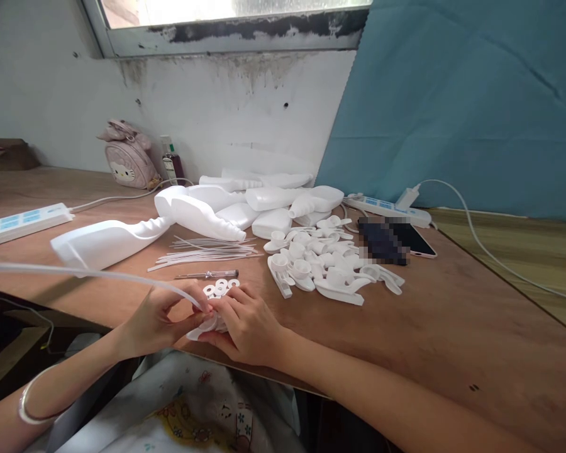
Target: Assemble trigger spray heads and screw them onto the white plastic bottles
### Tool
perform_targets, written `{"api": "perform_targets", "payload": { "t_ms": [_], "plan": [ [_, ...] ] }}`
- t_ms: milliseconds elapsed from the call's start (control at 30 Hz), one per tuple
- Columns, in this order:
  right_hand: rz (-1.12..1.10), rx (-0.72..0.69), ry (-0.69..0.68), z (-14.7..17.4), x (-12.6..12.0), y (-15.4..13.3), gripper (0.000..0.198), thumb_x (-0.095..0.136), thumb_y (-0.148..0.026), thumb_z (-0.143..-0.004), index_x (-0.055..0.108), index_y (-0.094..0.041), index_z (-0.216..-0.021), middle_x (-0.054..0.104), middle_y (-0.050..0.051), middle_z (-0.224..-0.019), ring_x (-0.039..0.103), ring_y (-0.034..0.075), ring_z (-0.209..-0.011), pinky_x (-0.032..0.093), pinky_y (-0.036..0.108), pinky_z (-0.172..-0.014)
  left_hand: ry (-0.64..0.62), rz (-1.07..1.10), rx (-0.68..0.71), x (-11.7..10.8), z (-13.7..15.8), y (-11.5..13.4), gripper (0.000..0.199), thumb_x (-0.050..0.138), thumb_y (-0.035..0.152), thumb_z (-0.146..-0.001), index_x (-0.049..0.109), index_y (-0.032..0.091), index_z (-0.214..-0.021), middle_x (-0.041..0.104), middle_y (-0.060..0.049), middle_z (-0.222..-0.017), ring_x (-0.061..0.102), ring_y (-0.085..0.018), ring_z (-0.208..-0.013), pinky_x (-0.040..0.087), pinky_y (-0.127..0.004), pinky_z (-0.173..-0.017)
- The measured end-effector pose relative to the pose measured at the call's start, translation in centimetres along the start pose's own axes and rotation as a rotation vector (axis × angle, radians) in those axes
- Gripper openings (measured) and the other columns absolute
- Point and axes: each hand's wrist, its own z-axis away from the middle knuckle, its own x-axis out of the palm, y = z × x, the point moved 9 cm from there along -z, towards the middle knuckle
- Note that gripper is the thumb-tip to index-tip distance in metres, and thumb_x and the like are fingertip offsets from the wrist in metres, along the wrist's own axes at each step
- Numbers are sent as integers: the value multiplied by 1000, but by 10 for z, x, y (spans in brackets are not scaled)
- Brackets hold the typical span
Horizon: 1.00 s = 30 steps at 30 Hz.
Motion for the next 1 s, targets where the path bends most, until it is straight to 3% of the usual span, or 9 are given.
{"api": "perform_targets", "payload": {
  "t_ms": [200,367,433,533,600,733,800,900,1000],
  "plan": [
    [-10,26,-2,-1,-1,3,24,53,-37,-83,48,-16,-94,62,5,-78,53,19,-70,40,34,-65,28,220,-111,2,-3,-15,15,64,22,-74,52,14,-68,59,-3,-68,54,-11,-62,47,-22,-58],
    [7,18,127,3,-15,0,60,60,-49,-76,39,-14,-120,54,15,-114,51,25,-103,44,39,-82,230,478,-309,-23,-1,-35,21,72,21,-68,52,14,-70,58,0,-66,56,-10,-60,49,-20,-57],
    [84,-35,222,6,-23,-8,58,63,-48,-74,41,-19,-119,51,13,-118,47,26,-110,42,42,-87,285,569,-382,-30,2,-40,23,73,20,-67,51,15,-71,58,2,-64,57,-9,-58,48,-18,-55],
    [204,-71,320,9,-31,-15,39,64,-35,-75,49,-24,-110,57,8,-112,47,26,-111,38,45,-91,256,641,-418,-25,4,-38,23,74,19,-65,52,14,-70,59,2,-63,59,-9,-58,49,-18,-56],
    [222,-89,304,8,-29,-16,30,59,-28,-78,51,-24,-107,61,5,-104,50,25,-107,37,46,-91,212,629,-412,-16,4,-34,23,75,19,-64,53,14,-68,59,1,-64,59,-10,-59,49,-19,-57],
    [164,-120,251,8,-25,-14,34,54,-18,-80,48,-19,-113,65,3,-80,57,22,-93,38,44,-87,72,445,-356,-9,-3,-27,18,69,26,-71,59,14,-80,64,-4,-77,62,-15,-72,51,-25,-66],
    [110,-74,256,9,-26,-8,42,56,-18,-79,43,-16,-119,64,4,-78,57,21,-86,40,43,-84,46,167,-286,-33,-5,-26,22,66,30,-74,61,15,-90,65,-7,-92,61,-19,-86,49,-29,-78],
    [47,15,264,9,-27,3,48,57,-23,-79,39,-15,-123,62,7,-84,56,21,-83,41,41,-78,324,-486,-149,-119,8,-20,32,66,35,-73,61,17,-99,62,-6,-103,53,-24,-101,36,-37,-96],
    [22,84,247,10,-25,11,48,56,-23,-78,39,-16,-123,61,8,-89,54,22,-83,40,40,-75,531,-925,-292,-204,43,-41,52,71,46,-62,60,20,-105,57,-7,-111,45,-33,-112,26,-49,-101]
  ]
}}
